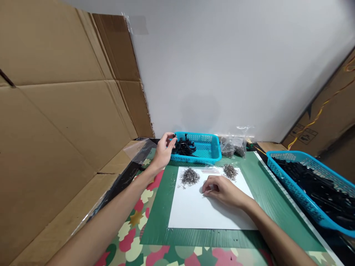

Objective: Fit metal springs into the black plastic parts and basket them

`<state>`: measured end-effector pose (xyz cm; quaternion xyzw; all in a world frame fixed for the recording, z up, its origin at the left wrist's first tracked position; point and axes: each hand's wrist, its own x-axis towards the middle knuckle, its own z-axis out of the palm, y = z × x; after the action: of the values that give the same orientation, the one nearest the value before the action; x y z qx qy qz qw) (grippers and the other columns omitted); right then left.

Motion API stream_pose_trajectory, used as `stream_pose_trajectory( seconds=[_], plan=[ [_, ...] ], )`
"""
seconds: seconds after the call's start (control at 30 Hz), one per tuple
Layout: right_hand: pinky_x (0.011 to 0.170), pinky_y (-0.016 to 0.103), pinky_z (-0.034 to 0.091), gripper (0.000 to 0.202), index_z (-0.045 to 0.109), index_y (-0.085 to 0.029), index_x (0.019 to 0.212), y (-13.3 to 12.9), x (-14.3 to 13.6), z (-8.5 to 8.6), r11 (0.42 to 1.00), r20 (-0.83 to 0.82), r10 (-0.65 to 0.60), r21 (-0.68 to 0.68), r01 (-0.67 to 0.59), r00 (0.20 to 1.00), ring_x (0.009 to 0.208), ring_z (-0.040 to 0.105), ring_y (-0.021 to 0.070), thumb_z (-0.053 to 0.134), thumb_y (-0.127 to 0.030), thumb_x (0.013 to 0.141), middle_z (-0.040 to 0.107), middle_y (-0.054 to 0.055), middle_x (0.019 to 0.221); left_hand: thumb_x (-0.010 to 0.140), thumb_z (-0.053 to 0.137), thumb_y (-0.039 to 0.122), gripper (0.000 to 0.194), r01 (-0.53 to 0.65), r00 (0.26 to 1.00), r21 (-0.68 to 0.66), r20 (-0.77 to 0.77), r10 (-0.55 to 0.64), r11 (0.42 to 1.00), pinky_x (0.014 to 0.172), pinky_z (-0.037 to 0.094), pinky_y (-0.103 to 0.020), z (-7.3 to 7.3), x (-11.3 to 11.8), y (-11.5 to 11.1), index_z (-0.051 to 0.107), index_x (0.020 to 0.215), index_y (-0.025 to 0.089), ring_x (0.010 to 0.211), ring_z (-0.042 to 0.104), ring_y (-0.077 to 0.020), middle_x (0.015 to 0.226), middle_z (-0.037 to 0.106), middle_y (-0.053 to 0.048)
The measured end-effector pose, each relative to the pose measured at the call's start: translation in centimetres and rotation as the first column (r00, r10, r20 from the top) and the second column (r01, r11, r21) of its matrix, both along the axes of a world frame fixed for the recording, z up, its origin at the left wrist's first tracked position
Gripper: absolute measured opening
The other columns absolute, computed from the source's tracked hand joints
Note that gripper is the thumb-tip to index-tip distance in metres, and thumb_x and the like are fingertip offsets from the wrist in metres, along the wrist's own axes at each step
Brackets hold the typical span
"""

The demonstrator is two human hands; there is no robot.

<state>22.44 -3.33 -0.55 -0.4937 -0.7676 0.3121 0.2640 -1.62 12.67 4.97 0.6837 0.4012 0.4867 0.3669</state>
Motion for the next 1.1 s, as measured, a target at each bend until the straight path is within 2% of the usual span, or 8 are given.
stream_pose_trajectory(
  seconds=[0.1, 0.23, 0.33, 0.43, 0.5, 0.7, 0.9, 1.1],
  plan=[
    [0.072, 0.027, 0.044, 0.010, 0.083, -0.024, 0.097, 0.2, 0.0, -0.4, 1.000, -0.056, 0.019, 0.006, -0.019, 0.998, 0.080, 0.064, 0.0169, 0.076, -0.021, 0.090, 0.075, 0.002, 0.092, 0.102, 0.052, 0.051, 0.029, 0.190, 0.964, -0.193, 0.221, -0.146, 0.963, 0.074, 0.048, -0.028, -0.7, -0.3, -3.4, 0.050, 0.108, 0.023, 0.078, 0.055, -0.0164, 0.097, 0.063, -0.005],
    [0.070, 0.026, 0.044, 0.009, 0.084, -0.024, 0.090, 0.4, -0.3, -1.0, 0.999, -0.087, 0.024, -0.019, -0.026, 0.996, 0.076, 0.064, 0.0155, 0.077, -0.020, 0.089, 0.076, 0.001, 0.090, 0.102, 0.056, 0.041, 0.024, 0.431, 0.874, -0.407, 0.412, -0.259, 0.806, 0.061, 0.042, -0.023, -2.0, 0.1, -7.6, 0.055, 0.109, 0.018, 0.063, 0.046, -0.0119, 0.081, 0.052, -0.002],
    [0.070, 0.026, 0.043, 0.007, 0.083, -0.023, 0.089, 0.3, -0.3, -0.9, 1.000, -0.074, 0.012, -0.010, -0.013, 0.997, 0.075, 0.063, 0.0150, 0.078, -0.019, 0.088, 0.074, 0.001, 0.087, 0.103, 0.057, 0.040, 0.026, 0.554, 0.805, -0.488, 0.521, -0.285, 0.674, 0.059, 0.041, -0.021, -2.8, 0.6, -9.4, 0.061, 0.110, 0.015, 0.059, 0.041, -0.0099, 0.079, 0.045, 0.000],
    [0.068, 0.026, 0.042, 0.007, 0.081, -0.022, 0.091, 0.2, 0.0, -0.6, 1.000, -0.083, 0.000, -0.018, -0.001, 0.997, 0.074, 0.060, 0.0145, 0.076, -0.018, 0.088, 0.073, 0.000, 0.085, 0.104, 0.059, 0.036, 0.027, 0.693, 0.684, -0.513, 0.689, -0.238, 0.507, 0.059, 0.041, -0.019, -3.4, 0.7, -10.3, 0.067, 0.115, 0.012, 0.062, 0.042, -0.0089, 0.082, 0.045, -0.001],
    [0.066, 0.026, 0.041, 0.007, 0.080, -0.021, 0.092, 0.2, 0.2, -0.6, 0.999, -0.102, -0.019, -0.042, 0.015, 0.995, 0.071, 0.058, 0.0139, 0.073, -0.020, 0.090, 0.073, 0.001, 0.085, 0.103, 0.063, 0.029, 0.024, 0.736, 0.634, -0.500, 0.745, -0.207, 0.456, 0.058, 0.040, -0.017, -3.6, 0.5, -10.6, 0.070, 0.117, 0.011, 0.062, 0.043, -0.0078, 0.085, 0.047, -0.001],
    [0.069, 0.027, 0.042, 0.008, 0.081, -0.022, 0.094, 0.2, 0.0, -0.8, 0.998, -0.057, -0.052, -0.028, 0.050, 0.997, 0.074, 0.062, 0.0160, 0.075, -0.025, 0.090, 0.074, 0.001, 0.085, 0.099, 0.071, 0.027, 0.026, 0.685, 0.703, -0.546, 0.669, -0.241, 0.483, 0.050, 0.033, -0.016, -3.6, 0.2, -11.2, 0.072, 0.118, 0.010, 0.056, 0.044, -0.0049, 0.085, 0.057, -0.004],
    [0.071, 0.028, 0.043, 0.014, 0.080, -0.025, 0.089, -0.2, -0.7, -0.5, 0.998, 0.038, -0.063, -0.002, 0.063, 0.997, 0.080, 0.065, 0.0176, 0.068, -0.017, 0.090, 0.074, 0.001, 0.091, 0.096, 0.074, 0.048, 0.046, 0.615, 0.781, -0.583, 0.545, -0.306, 0.531, 0.045, 0.018, -0.018, -3.9, 0.7, -11.6, 0.064, 0.131, 0.020, 0.054, 0.042, -0.0072, 0.073, 0.060, -0.001],
    [0.071, 0.029, 0.041, 0.010, 0.071, -0.023, 0.093, -0.7, -0.5, -0.4, 0.998, 0.129, -0.060, -0.016, 0.062, 0.990, 0.079, 0.061, 0.0181, 0.062, -0.018, 0.093, 0.072, 0.002, 0.094, 0.095, 0.073, 0.050, 0.045, 0.646, 0.761, -0.566, 0.531, -0.373, 0.512, 0.053, 0.023, -0.021, -4.8, 0.7, -11.9, 0.061, 0.128, 0.022, 0.057, 0.041, -0.0072, 0.075, 0.060, 0.001]
  ],
)
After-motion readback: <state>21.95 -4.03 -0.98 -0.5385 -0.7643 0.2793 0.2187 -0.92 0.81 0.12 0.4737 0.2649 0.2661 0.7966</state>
